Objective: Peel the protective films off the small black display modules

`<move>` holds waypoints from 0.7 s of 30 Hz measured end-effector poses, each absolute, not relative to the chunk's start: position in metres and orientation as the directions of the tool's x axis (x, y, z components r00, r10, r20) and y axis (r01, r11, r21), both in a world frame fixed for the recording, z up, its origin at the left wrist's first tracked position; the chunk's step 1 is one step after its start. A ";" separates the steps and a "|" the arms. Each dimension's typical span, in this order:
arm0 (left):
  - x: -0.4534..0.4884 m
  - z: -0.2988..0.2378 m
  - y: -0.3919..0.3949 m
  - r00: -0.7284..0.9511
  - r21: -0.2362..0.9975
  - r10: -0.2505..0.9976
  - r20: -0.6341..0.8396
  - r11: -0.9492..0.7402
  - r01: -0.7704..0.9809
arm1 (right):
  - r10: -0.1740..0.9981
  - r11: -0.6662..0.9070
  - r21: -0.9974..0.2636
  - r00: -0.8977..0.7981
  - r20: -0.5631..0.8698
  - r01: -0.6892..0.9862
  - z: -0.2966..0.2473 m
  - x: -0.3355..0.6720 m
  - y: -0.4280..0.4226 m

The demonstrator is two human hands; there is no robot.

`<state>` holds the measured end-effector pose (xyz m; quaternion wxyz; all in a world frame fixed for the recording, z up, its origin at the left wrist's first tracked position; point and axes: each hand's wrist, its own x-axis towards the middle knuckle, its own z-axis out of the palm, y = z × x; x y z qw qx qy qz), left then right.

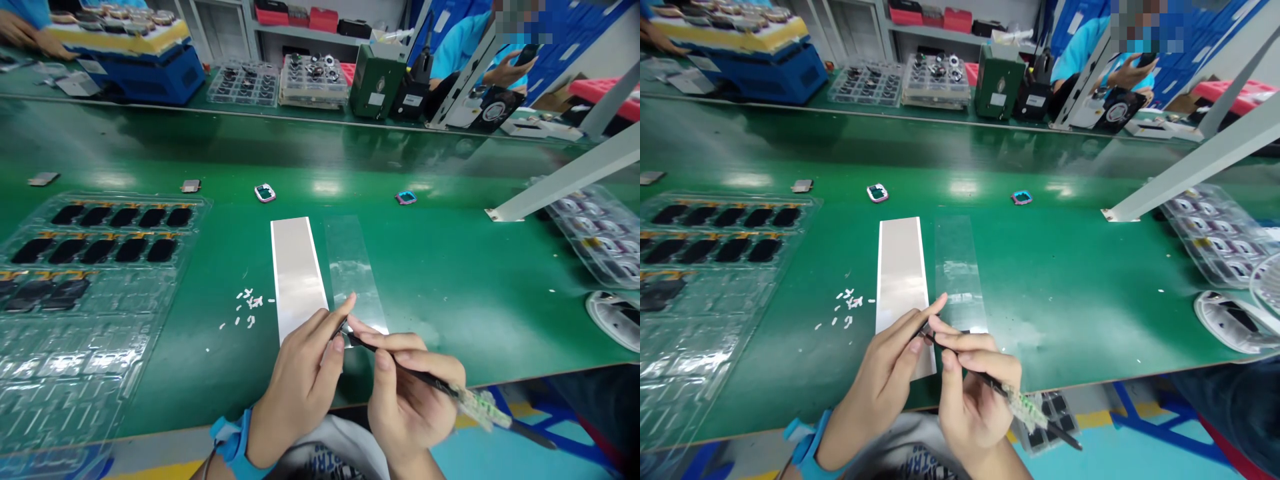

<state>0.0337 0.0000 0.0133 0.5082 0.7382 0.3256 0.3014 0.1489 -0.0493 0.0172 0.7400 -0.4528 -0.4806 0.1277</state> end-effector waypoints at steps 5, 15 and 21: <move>0.034 0.014 -0.001 0.606 0.945 0.788 0.111 -0.273 0.182 | 0.611 0.571 -0.779 0.499 0.614 0.259 0.016 0.149 -0.049; 0.034 0.014 0.001 0.606 0.923 0.785 0.128 -0.318 0.218 | 0.622 0.571 -0.784 0.494 0.607 0.244 0.017 0.150 -0.049; 0.036 0.011 0.001 0.587 0.856 0.792 0.168 -0.413 0.312 | 0.637 0.558 -0.811 0.536 0.554 0.176 0.019 0.153 -0.051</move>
